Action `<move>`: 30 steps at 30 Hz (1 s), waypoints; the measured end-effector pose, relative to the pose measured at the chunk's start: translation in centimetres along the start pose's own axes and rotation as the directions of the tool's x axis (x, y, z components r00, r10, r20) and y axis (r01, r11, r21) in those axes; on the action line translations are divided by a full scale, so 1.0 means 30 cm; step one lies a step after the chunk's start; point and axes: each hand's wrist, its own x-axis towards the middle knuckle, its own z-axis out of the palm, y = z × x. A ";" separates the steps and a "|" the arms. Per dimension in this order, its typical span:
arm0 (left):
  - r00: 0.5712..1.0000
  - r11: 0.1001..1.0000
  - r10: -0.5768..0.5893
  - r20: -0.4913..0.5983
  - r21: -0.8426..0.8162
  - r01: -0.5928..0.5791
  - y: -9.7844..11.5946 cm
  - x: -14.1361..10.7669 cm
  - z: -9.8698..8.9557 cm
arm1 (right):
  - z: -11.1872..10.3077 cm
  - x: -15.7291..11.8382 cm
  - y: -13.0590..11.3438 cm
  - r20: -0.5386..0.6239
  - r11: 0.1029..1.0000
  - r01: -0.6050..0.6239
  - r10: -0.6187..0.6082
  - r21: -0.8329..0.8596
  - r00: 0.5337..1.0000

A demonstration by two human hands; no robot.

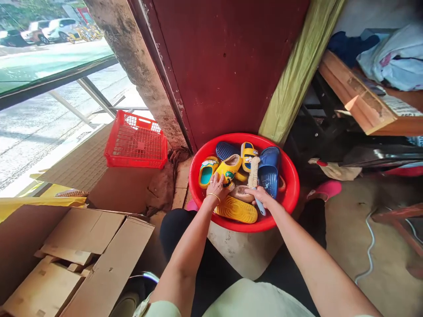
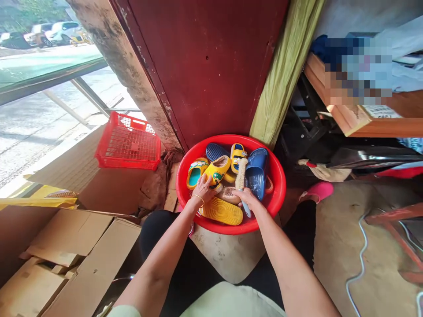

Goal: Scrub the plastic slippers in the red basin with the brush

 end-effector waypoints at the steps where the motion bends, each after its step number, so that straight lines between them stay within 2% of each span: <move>1: 1.000 1.000 -0.025 0.005 -0.019 0.025 -0.002 0.006 -0.003 | -0.005 -0.004 -0.003 -0.014 1.000 0.001 -0.001 -0.013 1.000; 3: 0.999 0.996 -0.049 0.004 -0.069 0.049 -0.005 0.012 -0.019 | -0.014 -0.008 -0.023 -0.050 0.999 0.015 -0.017 -0.040 0.999; 7: 0.999 0.985 -0.003 -0.050 -0.171 -0.006 -0.001 0.011 -0.065 | -0.027 -0.028 -0.106 -0.117 0.992 0.107 -0.115 -0.072 0.986; 11: 0.994 0.994 0.002 -0.114 -0.110 -0.015 0.020 0.013 -0.084 | -0.061 -0.086 -0.204 -0.203 0.946 0.317 -0.323 -0.062 0.924; 14: 0.989 0.998 -0.001 -0.149 -0.056 -0.007 0.039 0.023 -0.080 | -0.120 -0.137 -0.270 -0.293 0.926 0.370 -0.374 -0.069 0.880; 17: 0.988 0.999 -0.006 -0.154 -0.032 0.001 0.060 0.027 -0.075 | -0.199 -0.188 -0.330 -0.334 0.875 0.453 -0.484 -0.173 0.809; 21: 0.984 0.999 -0.003 -0.176 0.034 0.009 0.101 0.009 -0.076 | -0.293 -0.268 -0.408 -0.348 0.759 0.533 -0.647 -0.374 0.678; 23: 0.984 0.999 0.030 -0.178 0.038 -0.024 0.123 -0.006 -0.081 | -0.321 -0.306 -0.449 -0.371 0.703 0.555 -0.709 -0.445 0.600; 25: 0.984 0.997 0.063 -0.165 -0.035 -0.070 0.143 -0.018 -0.090 | -0.328 -0.330 -0.485 -0.398 0.645 0.567 -0.764 -0.513 0.508; 27: 0.988 0.976 0.023 -0.154 -0.210 -0.056 0.163 -0.024 -0.103 | -0.305 -0.335 -0.504 -0.410 0.592 0.574 -0.806 -0.566 0.427; 28: 0.991 0.940 -0.035 -0.133 -0.342 -0.012 0.174 -0.024 -0.109 | -0.280 -0.330 -0.502 -0.399 0.569 0.578 -0.822 -0.585 0.406; 29: 0.991 0.867 -0.105 -0.080 -0.496 0.052 0.186 -0.024 -0.116 | -0.246 -0.322 -0.493 -0.371 0.550 0.581 -0.835 -0.600 0.407; 30: 0.986 0.748 -0.164 0.012 -0.650 0.132 0.199 -0.023 -0.121 | -0.205 -0.312 -0.475 -0.328 0.533 0.585 -0.843 -0.611 0.426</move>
